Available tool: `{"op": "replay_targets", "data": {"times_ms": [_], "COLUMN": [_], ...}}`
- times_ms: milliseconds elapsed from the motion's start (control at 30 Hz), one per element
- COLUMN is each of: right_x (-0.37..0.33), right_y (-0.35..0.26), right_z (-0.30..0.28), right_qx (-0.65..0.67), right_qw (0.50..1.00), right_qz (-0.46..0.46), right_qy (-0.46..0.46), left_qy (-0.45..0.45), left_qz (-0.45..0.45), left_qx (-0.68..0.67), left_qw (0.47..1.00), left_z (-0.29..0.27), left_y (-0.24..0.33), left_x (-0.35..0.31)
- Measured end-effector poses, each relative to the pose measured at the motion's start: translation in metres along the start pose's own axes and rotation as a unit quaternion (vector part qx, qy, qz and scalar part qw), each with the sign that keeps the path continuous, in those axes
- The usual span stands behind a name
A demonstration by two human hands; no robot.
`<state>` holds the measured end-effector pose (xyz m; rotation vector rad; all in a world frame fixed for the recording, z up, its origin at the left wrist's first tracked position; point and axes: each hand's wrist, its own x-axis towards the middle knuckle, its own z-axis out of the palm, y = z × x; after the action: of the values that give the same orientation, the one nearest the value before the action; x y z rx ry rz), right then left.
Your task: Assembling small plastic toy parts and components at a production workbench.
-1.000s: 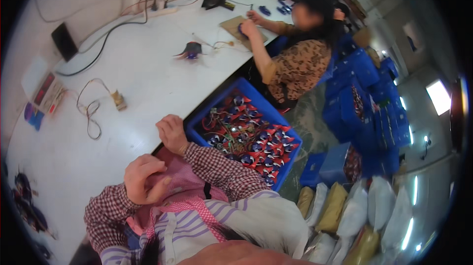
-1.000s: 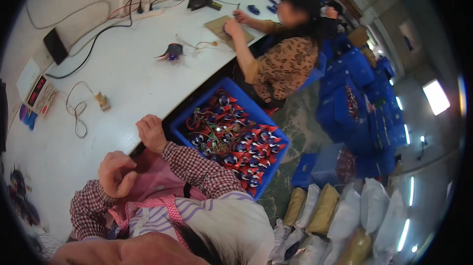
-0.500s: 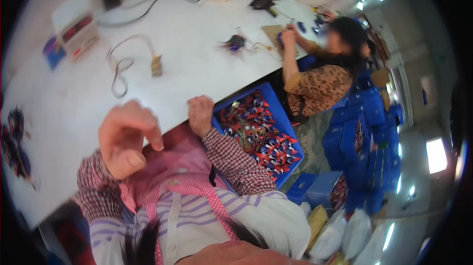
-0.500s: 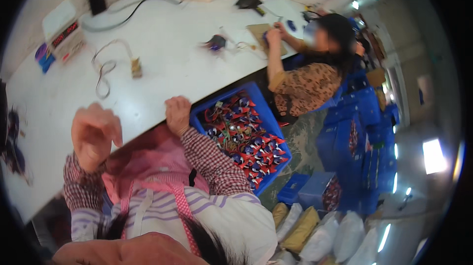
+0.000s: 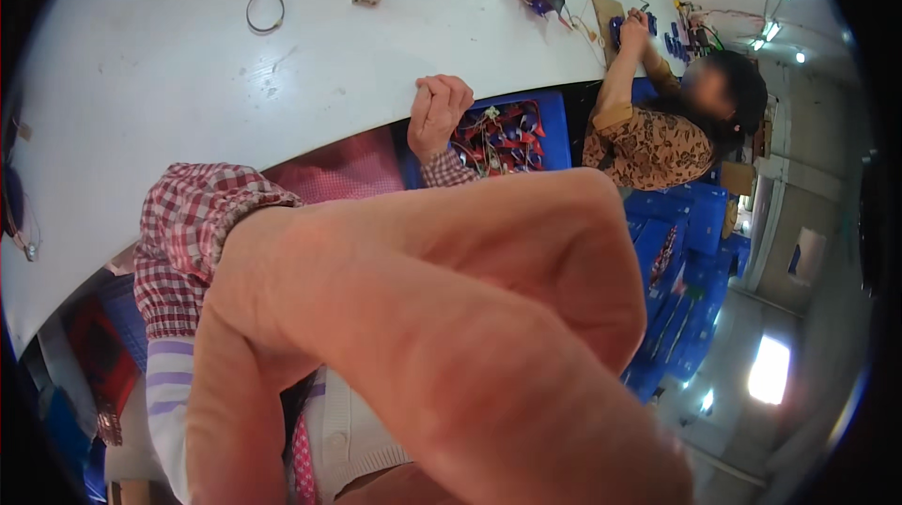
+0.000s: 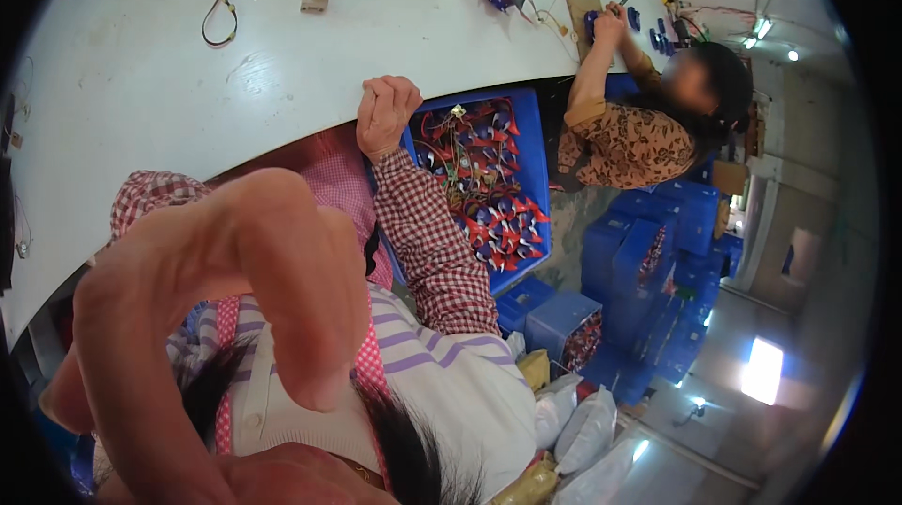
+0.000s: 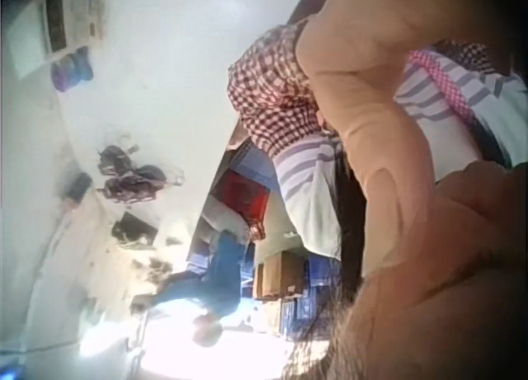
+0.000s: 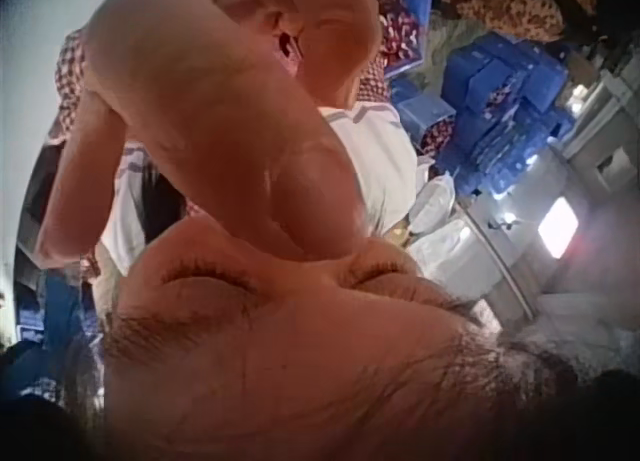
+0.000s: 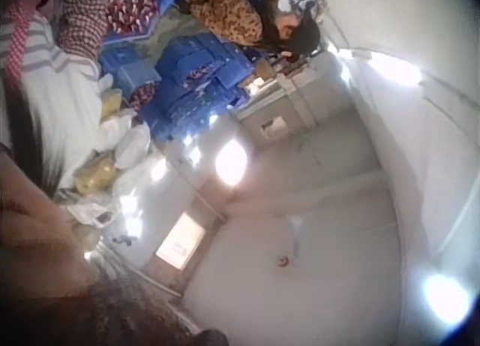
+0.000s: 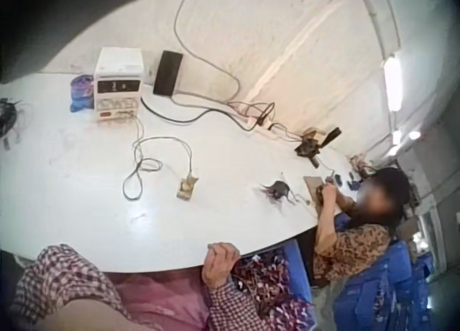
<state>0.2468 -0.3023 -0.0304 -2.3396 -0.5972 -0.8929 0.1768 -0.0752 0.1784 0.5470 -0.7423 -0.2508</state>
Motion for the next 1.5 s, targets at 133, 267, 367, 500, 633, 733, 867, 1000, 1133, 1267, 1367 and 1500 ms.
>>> {"op": "replay_targets", "data": {"times_ms": [133,267,367,500,633,733,867,1000,1133,1267,1367,1500], "right_x": [-0.004,-0.006,-0.004,-0.001,-0.002,-0.003,-0.002,-0.001,0.002,0.002,-0.002,0.003], "right_y": [-0.001,0.002,-0.001,-0.001,0.001,0.002,-0.008,-0.016,0.0,-0.005,0.003,-0.005], "right_z": [0.0,0.001,0.004,0.002,0.002,0.0,0.001,0.007,-0.006,0.004,0.003,-0.003], "right_qx": [0.013,-0.002,0.003,0.002,-0.001,0.002,0.002,0.024,-0.013,0.017,-0.008,0.009], "right_qw": [1.0,1.0,1.0,1.0,1.0,1.0,1.0,1.0,1.0,1.0,0.999,0.999], "right_qz": [0.003,0.012,0.008,0.001,-0.001,0.004,0.003,-0.001,0.003,0.008,0.006,0.019], "right_qy": [-0.008,0.002,0.0,0.003,0.006,-0.001,0.004,-0.016,0.013,0.019,0.046,0.046], "left_qy": [0.014,0.03,0.034,0.028,0.018,0.008,0.076,0.025,-0.088,-0.178,-0.262,-0.341], "left_qz": [-0.04,-0.074,-0.099,-0.127,-0.152,-0.176,-0.27,-0.196,-0.108,-0.029,0.028,0.068], "left_qx": [-0.007,0.002,0.007,0.011,0.013,0.012,-0.035,-0.037,-0.06,-0.071,-0.091,-0.074], "left_qw": [0.999,0.997,0.994,0.991,0.988,0.984,0.959,0.98,0.988,0.981,0.96,0.935], "left_z": [0.003,0.009,0.012,0.016,0.021,0.024,0.052,0.05,0.037,0.031,0.022,0.026], "left_y": [0.0,0.004,0.009,0.014,0.022,0.032,0.054,0.051,0.029,0.024,0.01,0.005], "left_x": [0.001,0.001,0.003,0.01,0.018,0.025,0.025,0.018,0.024,0.019,0.022,0.032]}}
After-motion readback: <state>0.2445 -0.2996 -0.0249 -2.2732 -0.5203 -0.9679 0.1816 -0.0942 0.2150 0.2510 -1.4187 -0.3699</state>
